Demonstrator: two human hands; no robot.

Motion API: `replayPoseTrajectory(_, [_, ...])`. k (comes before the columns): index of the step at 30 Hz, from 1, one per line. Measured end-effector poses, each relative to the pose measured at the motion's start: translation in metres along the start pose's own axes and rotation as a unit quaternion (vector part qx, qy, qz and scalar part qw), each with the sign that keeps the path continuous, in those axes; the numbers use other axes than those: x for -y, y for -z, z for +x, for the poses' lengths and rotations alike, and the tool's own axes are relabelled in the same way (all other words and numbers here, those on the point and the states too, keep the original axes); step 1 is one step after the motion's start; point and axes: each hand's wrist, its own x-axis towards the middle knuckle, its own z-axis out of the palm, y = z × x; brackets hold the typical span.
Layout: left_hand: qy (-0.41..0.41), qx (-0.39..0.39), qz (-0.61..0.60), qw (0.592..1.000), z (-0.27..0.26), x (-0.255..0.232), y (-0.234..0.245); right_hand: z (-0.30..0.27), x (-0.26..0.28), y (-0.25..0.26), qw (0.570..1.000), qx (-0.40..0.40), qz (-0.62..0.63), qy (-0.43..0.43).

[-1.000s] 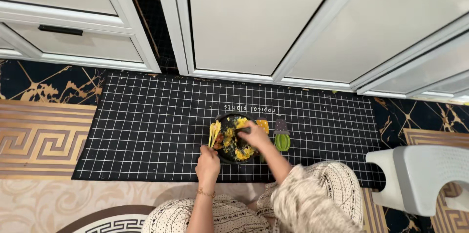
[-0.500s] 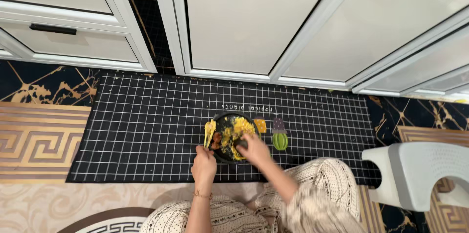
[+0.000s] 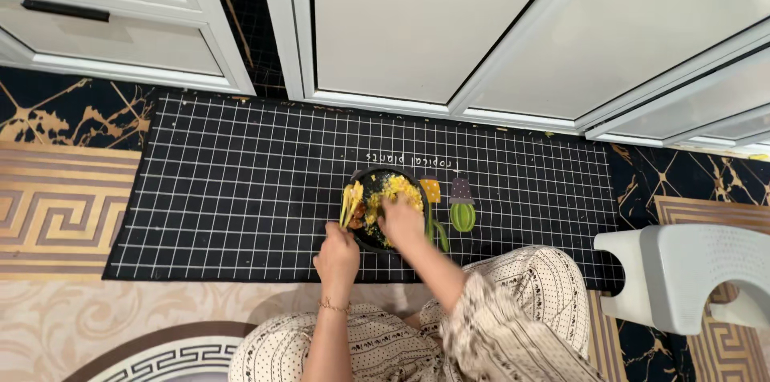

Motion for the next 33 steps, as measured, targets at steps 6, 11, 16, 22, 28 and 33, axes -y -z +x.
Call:
replayPoseTrajectory(6, [-0.019,0.009,0.030,0.999,0.001,-0.005,-0.007,0.039,-0.036,0.034,0.963,0.138,0.215,-0.085])
replayPoseTrajectory(11, [0.002,0.018,0.043,0.999,0.001,0.000,-0.002,0.013,-0.031,0.000,0.994,0.024,0.099,-0.028])
replayPoseTrajectory(16, [-0.007,0.032,0.063,0.997,0.009,0.010,-0.015,0.075,-0.067,0.026,0.946,0.224,0.217,-0.089])
replayPoseTrajectory(22, [-0.003,0.022,0.065,0.998,0.005,0.015,-0.019,0.054,-0.095,0.029,0.967,0.116,0.225,-0.011])
replayPoseTrajectory(28, [-0.014,0.023,0.054,0.998,0.009,0.008,-0.024,-0.018,-0.027,-0.012,0.999,-0.029,0.010,-0.017])
replayPoseTrajectory(33, [-0.022,0.012,0.050,0.998,0.010,0.007,-0.016,0.096,-0.069,-0.005,0.980,0.124,0.155,0.000])
